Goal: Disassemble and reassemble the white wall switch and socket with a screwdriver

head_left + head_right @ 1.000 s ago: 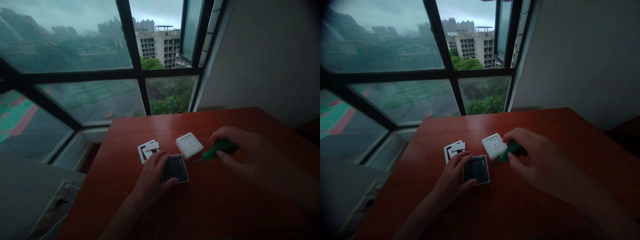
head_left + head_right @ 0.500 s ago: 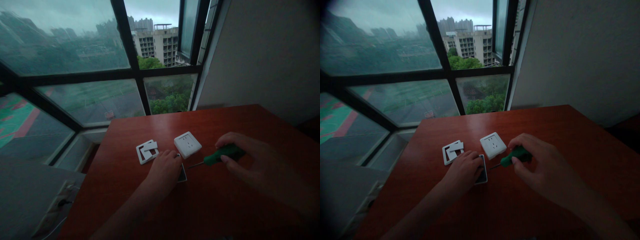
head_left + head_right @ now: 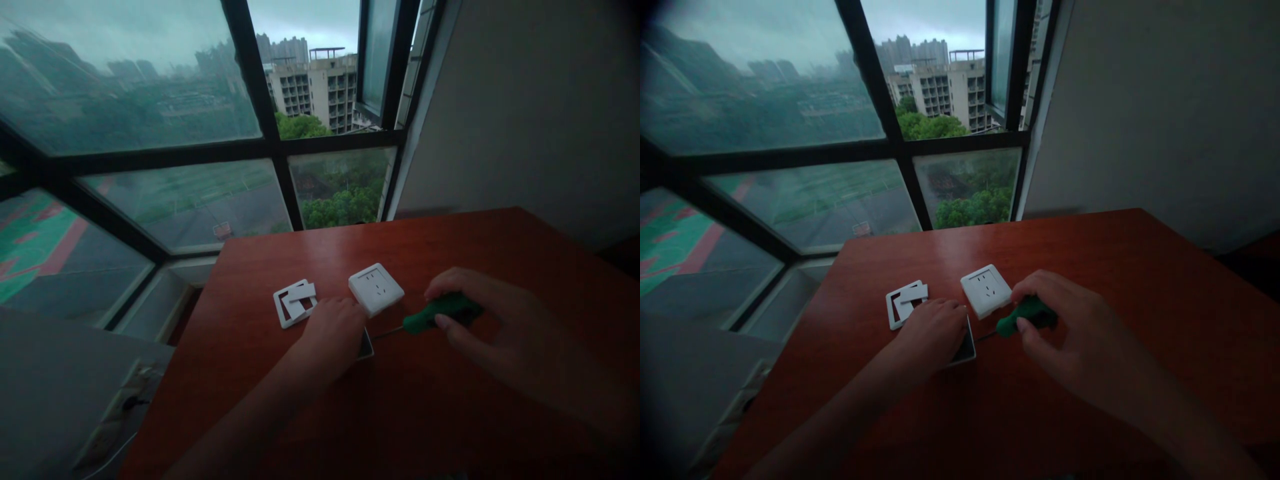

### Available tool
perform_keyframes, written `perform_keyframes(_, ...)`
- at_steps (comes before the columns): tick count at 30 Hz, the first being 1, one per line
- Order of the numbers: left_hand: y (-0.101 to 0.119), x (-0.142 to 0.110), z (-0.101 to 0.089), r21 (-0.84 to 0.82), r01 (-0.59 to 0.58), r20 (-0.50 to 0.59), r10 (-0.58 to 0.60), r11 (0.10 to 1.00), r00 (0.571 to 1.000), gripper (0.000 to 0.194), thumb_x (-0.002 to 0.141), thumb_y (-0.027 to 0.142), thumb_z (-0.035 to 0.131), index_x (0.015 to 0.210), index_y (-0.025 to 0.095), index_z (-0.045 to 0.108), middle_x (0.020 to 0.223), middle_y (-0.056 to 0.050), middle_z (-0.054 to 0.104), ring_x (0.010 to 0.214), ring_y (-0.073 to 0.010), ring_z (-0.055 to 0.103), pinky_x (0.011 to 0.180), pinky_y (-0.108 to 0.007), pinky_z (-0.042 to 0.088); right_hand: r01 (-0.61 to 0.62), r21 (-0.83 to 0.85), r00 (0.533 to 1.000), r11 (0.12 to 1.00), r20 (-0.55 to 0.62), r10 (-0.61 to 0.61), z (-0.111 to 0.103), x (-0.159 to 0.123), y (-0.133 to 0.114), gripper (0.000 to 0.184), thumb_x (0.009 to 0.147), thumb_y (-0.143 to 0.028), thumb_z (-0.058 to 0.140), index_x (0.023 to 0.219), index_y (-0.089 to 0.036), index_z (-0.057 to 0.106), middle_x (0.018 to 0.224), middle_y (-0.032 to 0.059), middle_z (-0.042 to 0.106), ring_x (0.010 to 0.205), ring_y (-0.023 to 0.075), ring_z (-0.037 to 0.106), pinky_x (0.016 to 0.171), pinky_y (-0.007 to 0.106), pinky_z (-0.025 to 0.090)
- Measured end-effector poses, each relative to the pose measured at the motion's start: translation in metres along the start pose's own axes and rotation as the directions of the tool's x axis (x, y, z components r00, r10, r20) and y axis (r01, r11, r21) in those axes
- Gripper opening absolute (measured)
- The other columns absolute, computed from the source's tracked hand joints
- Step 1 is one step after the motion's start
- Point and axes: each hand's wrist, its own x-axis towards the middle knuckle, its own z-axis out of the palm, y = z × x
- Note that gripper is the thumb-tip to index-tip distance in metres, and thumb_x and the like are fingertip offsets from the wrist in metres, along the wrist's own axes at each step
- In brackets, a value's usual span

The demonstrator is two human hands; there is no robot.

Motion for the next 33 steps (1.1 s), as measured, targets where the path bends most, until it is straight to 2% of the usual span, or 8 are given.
perform_keyframes(4, -0.006, 0.001, 0.001, -0.030, -0.008, 0.024, 0.009, 1.000, 1.000, 0.017, 0.086, 0.016, 0.049, 0.086, 0.015, 0.065, 0.084, -0.010, 0.068, 0.077, -0.0239, 0.066, 0.068, -0.034, 0.051, 0.009, -0.012, 1.000, 1.000, -0.016, -0.009, 0.000, 0.001, -0.001, 0.016, 0.084, -0.017, 0.053, 0.098, -0.024, 0.055, 0.093, 0.0028, 0.066, 0.081, 0.0197, 0.065, 0.068, 0.034, 0.050)
perform_keyframes(12, -0.008, 0.003, 0.003, 0.059, -0.122, -0.018, 0.123, 0.991, 0.992, 0.006, 0.080, 0.012, 0.059, 0.083, 0.015, 0.063, 0.085, -0.009, 0.067, 0.081, -0.0268, 0.065, 0.072, -0.038, 0.050, 0.049, -0.005, 0.997, 0.999, -0.055, -0.049, 0.001, -0.001, 0.002, 0.017, 0.086, -0.018, 0.052, 0.100, -0.026, 0.053, 0.096, 0.0026, 0.065, 0.084, 0.0203, 0.064, 0.068, 0.033, 0.050)
perform_keyframes(20, -0.019, 0.005, 0.005, 0.105, -0.198, -0.042, 0.203, 0.975, 0.978, 0.008, 0.085, 0.017, 0.057, 0.092, 0.017, 0.062, 0.092, -0.008, 0.067, 0.084, -0.0247, 0.064, 0.076, -0.037, 0.046, 0.028, 0.022, 1.000, 0.999, 0.012, -0.028, 0.009, -0.001, -0.004, 0.016, 0.084, -0.014, 0.051, 0.096, -0.025, 0.050, 0.092, 0.0018, 0.061, 0.080, 0.0177, 0.061, 0.068, 0.032, 0.048)
perform_keyframes(29, -0.020, 0.004, -0.005, 0.036, -0.160, -0.034, 0.162, 0.986, 0.986, 0.010, 0.089, 0.018, 0.054, 0.090, 0.017, 0.064, 0.093, -0.007, 0.067, 0.084, -0.0237, 0.064, 0.073, -0.034, 0.047, 0.030, 0.008, 0.999, 1.000, 0.028, -0.031, 0.006, -0.001, -0.003, 0.015, 0.085, -0.015, 0.051, 0.097, -0.024, 0.051, 0.091, 0.0010, 0.061, 0.077, 0.0162, 0.060, 0.067, 0.031, 0.047)
perform_keyframes(33, -0.022, -0.002, -0.015, -0.111, -0.121, -0.069, 0.114, 0.986, 0.991, 0.012, 0.091, 0.019, 0.052, 0.090, 0.017, 0.064, 0.093, -0.006, 0.066, 0.084, -0.0209, 0.063, 0.074, -0.032, 0.047, 0.038, 0.002, 0.999, 0.999, 0.016, -0.038, 0.007, -0.001, -0.002, 0.015, 0.086, -0.017, 0.052, 0.098, -0.025, 0.050, 0.093, 0.0009, 0.060, 0.079, 0.0159, 0.060, 0.068, 0.031, 0.047)
